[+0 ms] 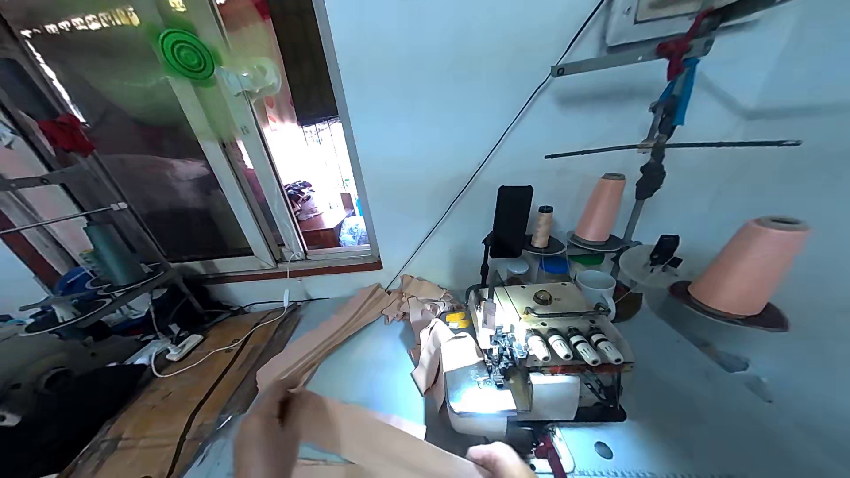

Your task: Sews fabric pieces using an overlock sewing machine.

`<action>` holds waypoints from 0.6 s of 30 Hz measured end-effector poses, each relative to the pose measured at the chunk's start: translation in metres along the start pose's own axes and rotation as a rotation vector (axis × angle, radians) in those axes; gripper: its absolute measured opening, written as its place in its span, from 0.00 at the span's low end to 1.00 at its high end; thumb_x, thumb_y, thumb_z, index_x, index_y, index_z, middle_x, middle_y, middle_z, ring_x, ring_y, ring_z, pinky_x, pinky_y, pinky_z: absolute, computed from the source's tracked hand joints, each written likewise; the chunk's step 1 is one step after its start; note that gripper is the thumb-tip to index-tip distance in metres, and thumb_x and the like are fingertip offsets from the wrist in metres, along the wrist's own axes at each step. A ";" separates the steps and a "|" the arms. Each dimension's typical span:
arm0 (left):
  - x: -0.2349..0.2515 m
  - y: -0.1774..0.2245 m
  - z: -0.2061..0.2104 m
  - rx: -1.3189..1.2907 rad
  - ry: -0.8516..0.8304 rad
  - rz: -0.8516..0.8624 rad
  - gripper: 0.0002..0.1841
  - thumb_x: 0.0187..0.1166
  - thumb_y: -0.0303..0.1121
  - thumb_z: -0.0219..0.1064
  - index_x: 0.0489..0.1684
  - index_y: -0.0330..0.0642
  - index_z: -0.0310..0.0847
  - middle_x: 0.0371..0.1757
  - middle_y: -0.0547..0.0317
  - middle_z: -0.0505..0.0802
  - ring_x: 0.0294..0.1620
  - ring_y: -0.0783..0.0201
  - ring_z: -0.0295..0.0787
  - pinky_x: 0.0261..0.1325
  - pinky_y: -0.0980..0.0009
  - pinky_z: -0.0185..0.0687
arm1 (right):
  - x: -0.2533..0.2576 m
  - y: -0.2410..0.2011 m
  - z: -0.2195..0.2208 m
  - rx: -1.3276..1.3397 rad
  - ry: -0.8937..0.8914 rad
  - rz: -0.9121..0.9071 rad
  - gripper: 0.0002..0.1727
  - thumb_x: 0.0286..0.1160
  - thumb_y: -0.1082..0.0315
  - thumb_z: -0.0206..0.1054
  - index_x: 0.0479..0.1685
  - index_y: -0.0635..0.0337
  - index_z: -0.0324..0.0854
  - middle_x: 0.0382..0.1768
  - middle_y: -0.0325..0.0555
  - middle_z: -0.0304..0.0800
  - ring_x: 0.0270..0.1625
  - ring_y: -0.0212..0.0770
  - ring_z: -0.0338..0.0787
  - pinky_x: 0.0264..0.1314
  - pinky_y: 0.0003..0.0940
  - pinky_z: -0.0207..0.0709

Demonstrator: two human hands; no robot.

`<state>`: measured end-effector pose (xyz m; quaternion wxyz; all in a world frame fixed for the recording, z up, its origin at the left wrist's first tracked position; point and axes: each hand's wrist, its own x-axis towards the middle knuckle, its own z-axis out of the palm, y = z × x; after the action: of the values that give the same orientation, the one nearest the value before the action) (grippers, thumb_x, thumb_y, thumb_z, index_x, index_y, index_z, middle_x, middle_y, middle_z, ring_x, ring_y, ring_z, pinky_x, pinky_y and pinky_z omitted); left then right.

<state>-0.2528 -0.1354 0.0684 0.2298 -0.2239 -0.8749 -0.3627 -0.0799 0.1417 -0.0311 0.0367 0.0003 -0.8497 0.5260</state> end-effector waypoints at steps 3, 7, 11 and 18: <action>0.000 -0.042 -0.004 0.133 0.007 -0.193 0.11 0.80 0.24 0.64 0.52 0.22 0.84 0.45 0.29 0.91 0.48 0.33 0.89 0.58 0.34 0.79 | -0.021 0.025 -0.021 0.030 0.089 0.143 0.11 0.71 0.68 0.73 0.38 0.71 0.88 0.27 0.50 0.89 0.29 0.39 0.87 0.39 0.41 0.82; -0.026 -0.037 0.015 0.031 -0.056 -0.243 0.14 0.81 0.27 0.63 0.52 0.21 0.84 0.44 0.28 0.91 0.47 0.35 0.90 0.56 0.37 0.81 | -0.025 0.021 -0.007 0.322 0.374 0.198 0.04 0.66 0.76 0.73 0.36 0.68 0.86 0.23 0.39 0.88 0.24 0.28 0.85 0.33 0.27 0.82; -0.071 0.024 0.068 -0.511 -0.196 -0.108 0.09 0.78 0.26 0.66 0.42 0.26 0.88 0.37 0.53 0.93 0.37 0.72 0.89 0.47 0.71 0.87 | -0.016 -0.004 0.023 0.300 0.596 0.109 0.07 0.73 0.75 0.69 0.39 0.71 0.89 0.29 0.45 0.92 0.30 0.31 0.89 0.41 0.30 0.85; -0.112 0.088 0.122 -0.779 -0.357 -0.149 0.06 0.76 0.23 0.68 0.41 0.28 0.90 0.36 0.54 0.94 0.35 0.74 0.90 0.46 0.76 0.87 | -0.013 -0.033 0.045 -0.138 0.762 0.052 0.09 0.72 0.70 0.70 0.41 0.64 0.96 0.37 0.52 0.97 0.45 0.52 0.95 0.53 0.54 0.84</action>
<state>-0.1435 -0.0145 -0.0253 -0.0535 -0.2891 -0.7127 -0.6369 -0.0681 0.0866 -0.0224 0.3365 -0.2192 -0.8082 0.4308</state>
